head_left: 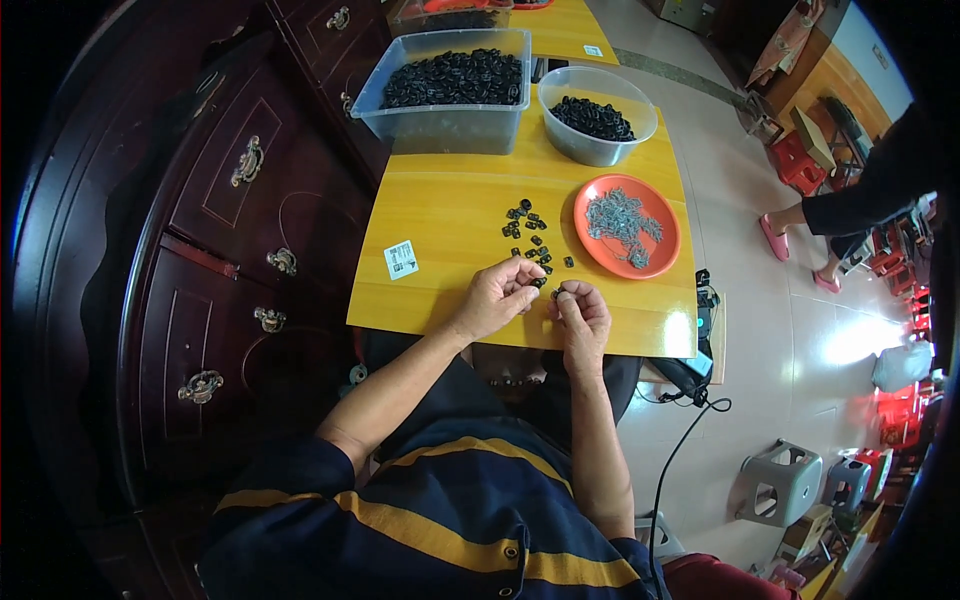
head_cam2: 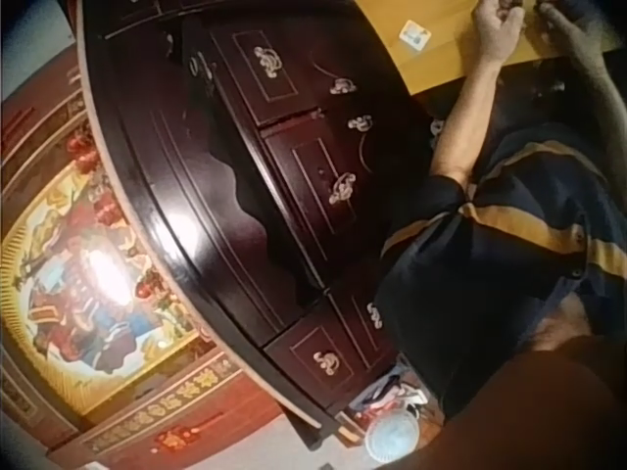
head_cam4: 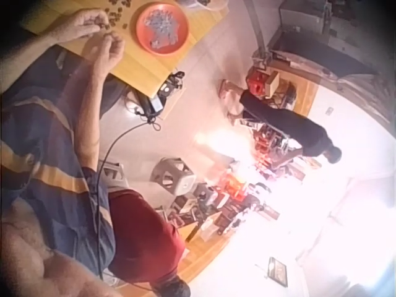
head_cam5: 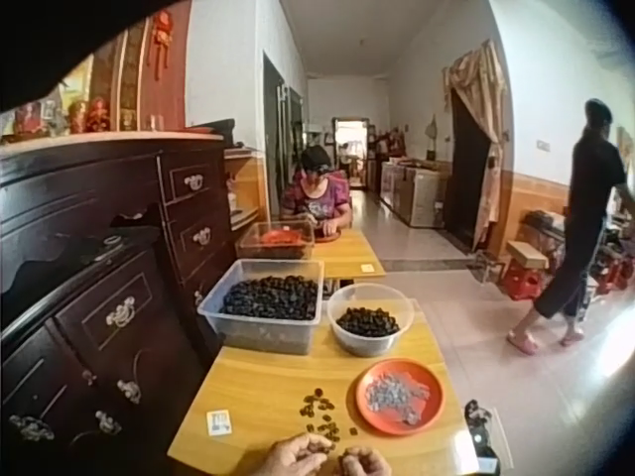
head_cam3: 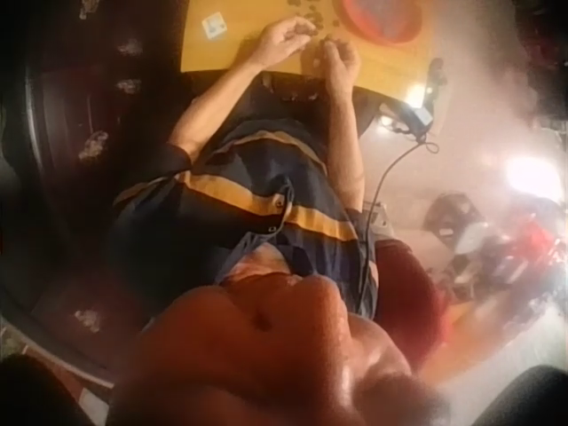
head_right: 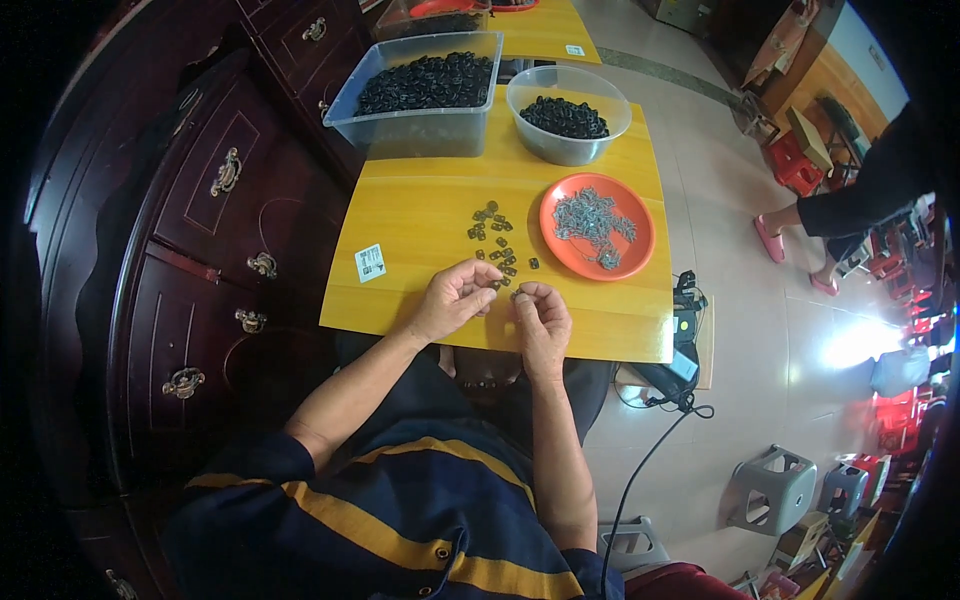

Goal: The person assembles small black plastic components by hand on a yellow tabletop.

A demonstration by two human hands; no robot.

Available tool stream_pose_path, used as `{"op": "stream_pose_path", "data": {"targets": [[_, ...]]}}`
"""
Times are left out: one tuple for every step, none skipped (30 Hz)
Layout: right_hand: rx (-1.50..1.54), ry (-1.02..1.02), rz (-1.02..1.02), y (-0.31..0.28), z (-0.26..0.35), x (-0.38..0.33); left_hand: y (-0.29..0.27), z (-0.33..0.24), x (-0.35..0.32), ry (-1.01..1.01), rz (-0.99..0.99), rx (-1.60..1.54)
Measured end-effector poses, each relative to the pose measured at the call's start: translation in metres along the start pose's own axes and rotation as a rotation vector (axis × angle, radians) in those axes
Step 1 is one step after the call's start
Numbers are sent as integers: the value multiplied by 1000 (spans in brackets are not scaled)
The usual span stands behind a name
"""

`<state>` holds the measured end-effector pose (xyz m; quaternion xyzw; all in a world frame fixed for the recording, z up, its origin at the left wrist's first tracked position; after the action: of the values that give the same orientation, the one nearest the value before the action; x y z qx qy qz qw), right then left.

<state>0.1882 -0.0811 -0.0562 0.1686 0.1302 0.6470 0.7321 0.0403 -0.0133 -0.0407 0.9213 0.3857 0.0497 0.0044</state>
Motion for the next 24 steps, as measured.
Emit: {"op": "stream_pose_path", "data": {"targets": [[-9,-4,8,0,0,0,0,0,0,23,9,-1],[-9,-5,9,0,1,0,0,0,0,24,8,-1],[-12,1,12,2,3,-1,0,-3,0,51,7,82],[-14,5,15,2,4,-1,0,-6,-1,79,6,166],[-13,5,15,1,3,-1,0,-7,0,79,6,167],[-14,10,26,0,3,0,1,-8,0,78,7,187],[-15,14,38,0,2,0,2,-10,0,77,8,207],[-14,13,37,-1,2,0,3,-11,0,77,9,208],[-24,16,43,0,3,0,4,-14,0,75,5,234],[-34,18,49,1,4,0,5,-16,0,73,0,260],[-33,18,49,0,3,0,5,-16,0,72,1,261],[-36,20,54,-2,1,0,5,-16,0,81,9,288],[-38,22,60,-3,0,1,5,-17,1,89,17,314],[-38,20,59,-5,-2,1,6,-17,1,90,18,316],[-27,15,63,-5,-3,1,7,-18,1,85,25,311],[-17,10,67,-5,-4,1,7,-18,1,80,32,307],[-16,9,66,-6,-4,2,7,-17,1,80,33,308],[-24,10,64,-5,-3,2,7,-16,1,78,37,321],[-31,10,63,-4,-2,2,7,-16,1,76,41,334],[-30,11,64,-2,0,1,7,-16,1,76,40,335],[-26,17,64,0,2,0,7,-16,1,73,36,315],[-21,24,64,0,4,0,7,-16,1,69,31,295],[-21,23,63,-1,3,0,8,-16,2,69,32,295],[-35,23,69,-2,2,1,9,-16,2,69,38,283]]}}
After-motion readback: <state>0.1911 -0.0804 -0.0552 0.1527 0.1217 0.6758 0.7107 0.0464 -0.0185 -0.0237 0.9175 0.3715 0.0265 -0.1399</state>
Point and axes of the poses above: each hand's wrist, its own x-axis towards the middle knuckle, its own y-axis out of the palm, z = x × y, the point moved 2 cm from there along x, towards the middle knuckle, and after that the axes turned 15 degrees about z, right-handed, at the moved point
